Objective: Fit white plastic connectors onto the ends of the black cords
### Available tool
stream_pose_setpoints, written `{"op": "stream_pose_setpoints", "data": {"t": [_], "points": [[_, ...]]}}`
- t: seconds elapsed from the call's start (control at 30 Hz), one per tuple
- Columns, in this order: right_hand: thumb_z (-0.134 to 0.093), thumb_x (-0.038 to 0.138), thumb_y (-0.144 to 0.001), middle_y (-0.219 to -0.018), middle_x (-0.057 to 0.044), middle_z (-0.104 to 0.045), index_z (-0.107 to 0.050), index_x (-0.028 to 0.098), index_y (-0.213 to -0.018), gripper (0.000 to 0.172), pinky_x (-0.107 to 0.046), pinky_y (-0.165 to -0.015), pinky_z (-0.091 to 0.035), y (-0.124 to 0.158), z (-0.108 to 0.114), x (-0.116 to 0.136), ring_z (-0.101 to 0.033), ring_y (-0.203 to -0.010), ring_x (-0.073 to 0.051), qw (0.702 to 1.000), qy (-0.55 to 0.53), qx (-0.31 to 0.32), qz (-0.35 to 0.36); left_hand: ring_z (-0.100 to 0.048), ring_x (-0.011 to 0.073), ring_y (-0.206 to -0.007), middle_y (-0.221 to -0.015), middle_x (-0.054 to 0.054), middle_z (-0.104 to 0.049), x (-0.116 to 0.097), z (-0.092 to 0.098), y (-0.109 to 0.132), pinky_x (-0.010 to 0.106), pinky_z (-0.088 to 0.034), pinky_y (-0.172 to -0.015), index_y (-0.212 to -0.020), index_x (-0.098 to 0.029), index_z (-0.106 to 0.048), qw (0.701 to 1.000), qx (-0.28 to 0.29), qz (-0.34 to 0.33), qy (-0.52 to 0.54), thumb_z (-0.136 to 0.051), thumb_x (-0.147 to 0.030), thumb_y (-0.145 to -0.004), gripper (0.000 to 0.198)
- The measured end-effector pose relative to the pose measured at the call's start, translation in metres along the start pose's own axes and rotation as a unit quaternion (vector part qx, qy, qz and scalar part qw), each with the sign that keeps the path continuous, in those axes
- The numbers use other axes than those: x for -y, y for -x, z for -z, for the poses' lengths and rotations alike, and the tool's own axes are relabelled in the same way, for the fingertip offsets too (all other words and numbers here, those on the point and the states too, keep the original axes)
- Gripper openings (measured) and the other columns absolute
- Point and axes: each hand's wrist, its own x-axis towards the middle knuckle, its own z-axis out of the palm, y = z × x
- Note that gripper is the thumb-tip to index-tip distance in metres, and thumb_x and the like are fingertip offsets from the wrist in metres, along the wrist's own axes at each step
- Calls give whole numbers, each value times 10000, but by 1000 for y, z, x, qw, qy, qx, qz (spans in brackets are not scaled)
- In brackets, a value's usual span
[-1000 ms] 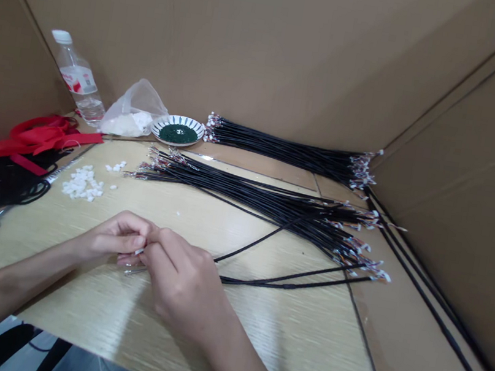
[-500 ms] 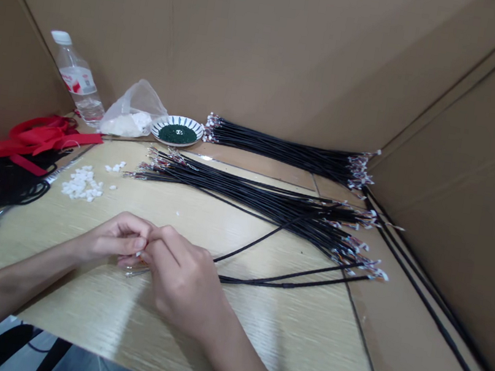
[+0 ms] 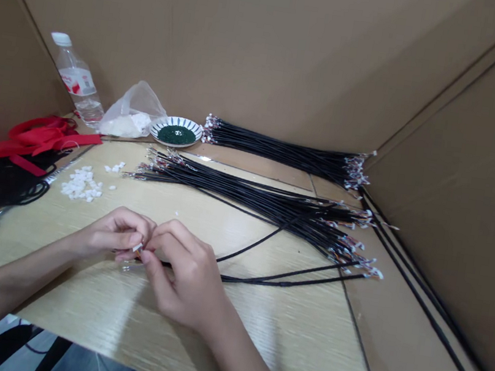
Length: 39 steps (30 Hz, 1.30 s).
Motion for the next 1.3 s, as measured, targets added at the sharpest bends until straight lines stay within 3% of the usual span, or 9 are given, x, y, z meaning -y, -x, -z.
{"op": "stream_pose_setpoints", "data": {"t": [0.17, 0.37, 0.47, 0.67, 1.0, 1.3], "points": [[-497, 110, -840, -860, -47, -569, -555, 164, -863, 82, -261, -676, -452, -1, 0, -3, -546, -766, -135, 1000, -28, -8, -11, -369, 50, -411, -566, -23, -457, 4, 5, 0, 214, -213, -418, -644, -121, -544, 1000, -10, -14, 25, -577, -388, -834, 330], [-447, 185, -901, -744, -26, -596, -589, 158, -780, 188, -254, -656, -424, -3, 2, -7, -546, -699, -137, 985, -40, 83, -148, -381, 40, -400, -569, -28, -456, 7, 7, -2, 192, -232, -392, -651, -113, -545, 998, -34, -20, 43, -599, -361, -824, 306], [-442, 201, -909, -718, -18, -606, -603, 156, -736, 241, -247, -671, -412, -4, 3, -6, -557, -714, -139, 974, -73, 119, -179, -388, 39, -401, -586, -29, -462, 9, 8, -3, 188, -249, -388, -653, -113, -546, 998, -41, -11, 47, -630, -364, -795, 300], [-469, 212, -876, -631, 17, -552, -561, 153, -698, 208, -207, -578, -362, -6, 4, -4, -497, -607, -105, 960, -115, 117, -225, -391, 41, -399, -581, -31, -473, 13, 10, -1, 179, -255, -383, -694, -115, -574, 997, -50, -4, 52, -641, -350, -779, 259], [-491, 171, -842, -625, 9, -567, -580, 146, -716, 157, -196, -572, -377, -5, 1, -8, -510, -586, -100, 970, -89, 83, -211, -371, 50, -380, -495, -19, -479, 19, 14, -6, 186, -245, -382, -592, -114, -542, 996, -32, 36, 76, -640, -332, -740, 281], [-494, 164, -842, -644, 4, -590, -605, 140, -730, 159, -199, -594, -376, -5, 3, -10, -513, -605, -100, 973, -78, 72, -207, -374, 51, -351, -458, -40, -474, 15, 11, -7, 176, -258, -366, -699, -114, -610, 989, -73, 46, 117, -714, -298, -648, 218]]}}
